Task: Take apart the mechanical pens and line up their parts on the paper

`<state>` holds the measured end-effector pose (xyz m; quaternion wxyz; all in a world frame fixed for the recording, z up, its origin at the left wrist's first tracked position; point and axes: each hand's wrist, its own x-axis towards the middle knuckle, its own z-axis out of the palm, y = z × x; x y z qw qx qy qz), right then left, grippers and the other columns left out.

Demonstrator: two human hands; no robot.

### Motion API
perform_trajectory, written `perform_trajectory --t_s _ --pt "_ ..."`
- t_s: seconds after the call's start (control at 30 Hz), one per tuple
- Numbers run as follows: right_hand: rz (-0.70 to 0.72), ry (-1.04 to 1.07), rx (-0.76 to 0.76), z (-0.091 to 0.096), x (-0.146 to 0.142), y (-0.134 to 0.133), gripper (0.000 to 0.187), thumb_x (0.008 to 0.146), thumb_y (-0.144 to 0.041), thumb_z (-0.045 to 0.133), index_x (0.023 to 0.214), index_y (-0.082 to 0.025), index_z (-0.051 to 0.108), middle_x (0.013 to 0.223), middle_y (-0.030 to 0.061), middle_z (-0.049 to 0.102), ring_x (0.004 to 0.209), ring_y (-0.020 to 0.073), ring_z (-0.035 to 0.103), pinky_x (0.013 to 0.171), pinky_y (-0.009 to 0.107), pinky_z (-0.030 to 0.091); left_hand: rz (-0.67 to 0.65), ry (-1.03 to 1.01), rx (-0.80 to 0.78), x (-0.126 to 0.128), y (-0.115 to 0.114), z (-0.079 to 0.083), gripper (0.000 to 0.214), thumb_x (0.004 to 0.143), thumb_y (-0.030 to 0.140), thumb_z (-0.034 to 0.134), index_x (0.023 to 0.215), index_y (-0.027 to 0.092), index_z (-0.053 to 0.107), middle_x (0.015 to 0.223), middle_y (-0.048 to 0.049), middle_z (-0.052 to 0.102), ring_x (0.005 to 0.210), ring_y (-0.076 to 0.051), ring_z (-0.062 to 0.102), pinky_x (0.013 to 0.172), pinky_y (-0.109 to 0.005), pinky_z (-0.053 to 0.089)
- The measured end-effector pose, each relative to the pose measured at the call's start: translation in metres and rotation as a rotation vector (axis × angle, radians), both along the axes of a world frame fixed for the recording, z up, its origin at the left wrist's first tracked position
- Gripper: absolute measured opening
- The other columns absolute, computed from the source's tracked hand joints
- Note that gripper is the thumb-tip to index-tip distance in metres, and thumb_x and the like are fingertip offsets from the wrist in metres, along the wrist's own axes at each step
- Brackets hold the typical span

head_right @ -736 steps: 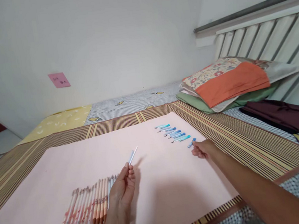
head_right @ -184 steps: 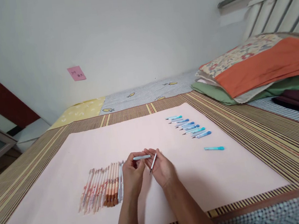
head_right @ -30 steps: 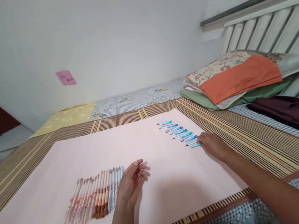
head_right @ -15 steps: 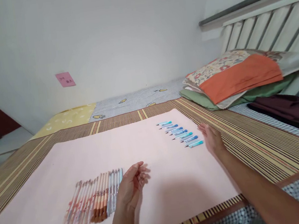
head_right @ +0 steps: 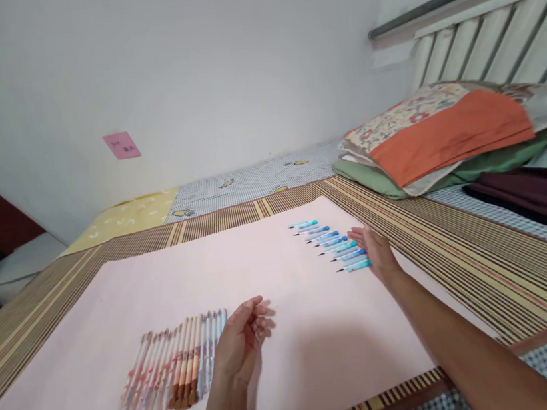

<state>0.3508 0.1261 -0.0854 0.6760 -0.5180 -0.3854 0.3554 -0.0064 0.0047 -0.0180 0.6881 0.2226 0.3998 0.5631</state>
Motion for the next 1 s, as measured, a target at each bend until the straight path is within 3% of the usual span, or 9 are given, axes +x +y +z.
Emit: perform_trajectory --t_s 0.23,0.43,0.63,1.0 --pt "0.014 -0.046 0.007 -0.002 -0.008 -0.002 0.057 0.086 -0.072 0.053 0.1 -0.02 0.072 0.113 0.0171 0.075 0.116 0.0322 0.067 0.108 0.05 0.048 0.008 0.0 -0.002 -0.001 0.0 0.0 0.037 0.067 0.035 0.085 0.091 0.009 0.072 0.071 -0.0061 0.072 0.053 -0.01 0.06 0.047 -0.02 0.042" --pt "-0.065 -0.018 0.029 -0.001 0.0 0.015 0.055 0.088 -0.072 0.05 0.101 -0.022 0.068 0.114 0.0141 0.074 0.121 0.029 0.064 0.113 0.047 0.044 0.009 0.001 0.004 -0.001 -0.001 0.0 0.041 0.066 0.038 0.085 0.092 0.009 0.072 0.072 -0.0059 0.071 0.054 -0.011 0.06 0.049 -0.021 0.041" --pt "0.028 -0.015 -0.004 0.001 -0.001 0.032 0.06 0.087 -0.075 0.046 0.102 -0.021 0.068 0.109 0.0164 0.076 0.117 0.0305 0.067 0.11 0.05 0.045 0.019 0.004 -0.007 -0.002 0.0 -0.001 0.04 0.066 0.037 0.085 0.09 0.009 0.071 0.072 -0.0067 0.071 0.054 -0.011 0.06 0.049 -0.021 0.04" --pt "0.061 -0.011 0.013 -0.002 -0.021 0.031 0.059 0.086 -0.074 0.051 0.104 -0.021 0.07 0.109 0.0152 0.076 0.115 0.0301 0.068 0.111 0.05 0.045 0.016 0.012 -0.017 -0.001 0.0 0.0 0.033 0.07 0.034 0.083 0.089 0.01 0.071 0.071 -0.0065 0.071 0.053 -0.01 0.059 0.048 -0.021 0.04"
